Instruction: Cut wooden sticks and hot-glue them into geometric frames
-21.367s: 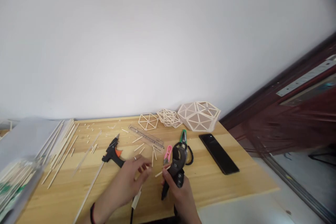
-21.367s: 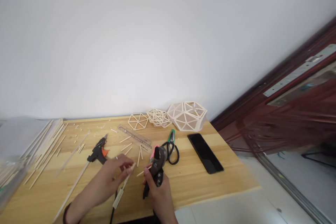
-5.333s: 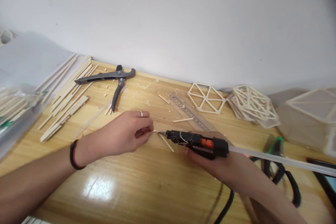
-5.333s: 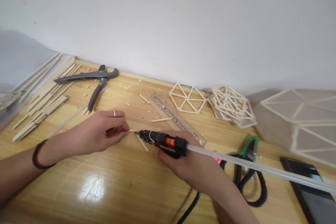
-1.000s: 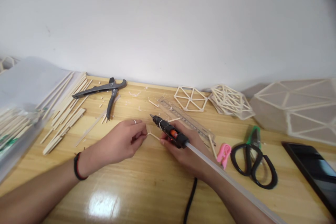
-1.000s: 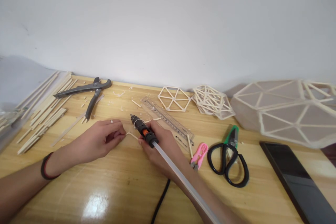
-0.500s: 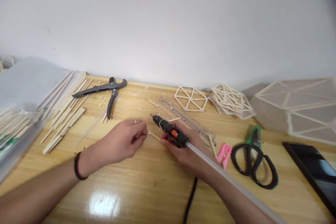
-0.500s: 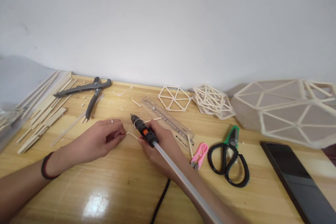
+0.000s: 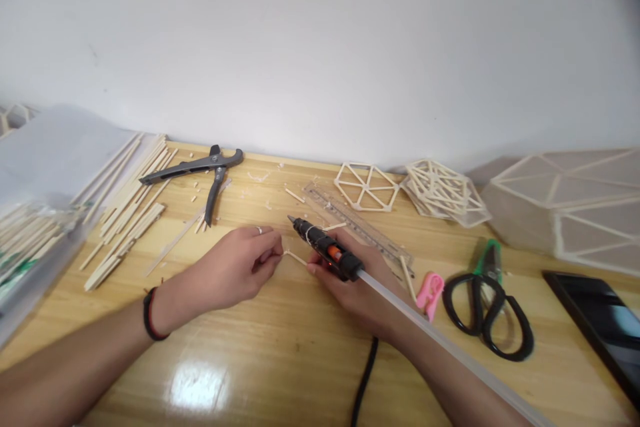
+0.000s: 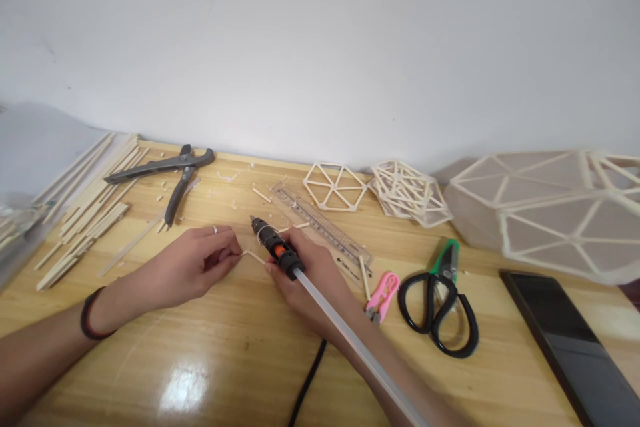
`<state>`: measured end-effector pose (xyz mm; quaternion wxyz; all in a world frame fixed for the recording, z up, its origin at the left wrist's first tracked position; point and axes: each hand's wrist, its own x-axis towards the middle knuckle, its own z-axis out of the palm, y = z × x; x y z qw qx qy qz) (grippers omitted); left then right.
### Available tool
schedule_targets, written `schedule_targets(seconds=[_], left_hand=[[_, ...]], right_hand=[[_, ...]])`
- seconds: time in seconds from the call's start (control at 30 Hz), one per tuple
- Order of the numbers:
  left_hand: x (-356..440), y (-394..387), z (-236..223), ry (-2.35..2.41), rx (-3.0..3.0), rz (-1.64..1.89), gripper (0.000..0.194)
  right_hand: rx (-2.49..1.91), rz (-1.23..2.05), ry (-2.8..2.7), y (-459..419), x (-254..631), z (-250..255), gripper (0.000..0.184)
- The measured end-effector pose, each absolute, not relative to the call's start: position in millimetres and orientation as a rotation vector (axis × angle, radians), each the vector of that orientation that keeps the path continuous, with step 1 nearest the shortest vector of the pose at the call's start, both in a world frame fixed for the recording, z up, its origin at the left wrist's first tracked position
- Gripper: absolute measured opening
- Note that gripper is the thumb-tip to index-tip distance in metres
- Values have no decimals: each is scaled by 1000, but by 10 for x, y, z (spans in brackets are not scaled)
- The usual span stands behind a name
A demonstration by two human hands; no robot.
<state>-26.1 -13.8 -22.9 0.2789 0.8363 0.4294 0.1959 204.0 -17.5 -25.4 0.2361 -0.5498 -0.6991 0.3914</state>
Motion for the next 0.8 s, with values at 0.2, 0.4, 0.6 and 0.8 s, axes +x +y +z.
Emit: schedule_targets(seconds=[0.2,0.4,0.6,0.8], left_hand=[[-243,-125,-227,1149,2235,541,15],[-252,-128,-224,1148,2231,527,14],[-252,-125,-216,1148,2251,517,16],[-253,-125,-223,1148,2245,517,15]], right_hand=[[-1494,1061,-1942,-170,2048,-248,8],[-1508,1069,-1928,-179,2046,-244,10],[-1513,1061,-1919,-175,2039,-236,9],[-1516,1107,-1903,-176,2040,-217,11]])
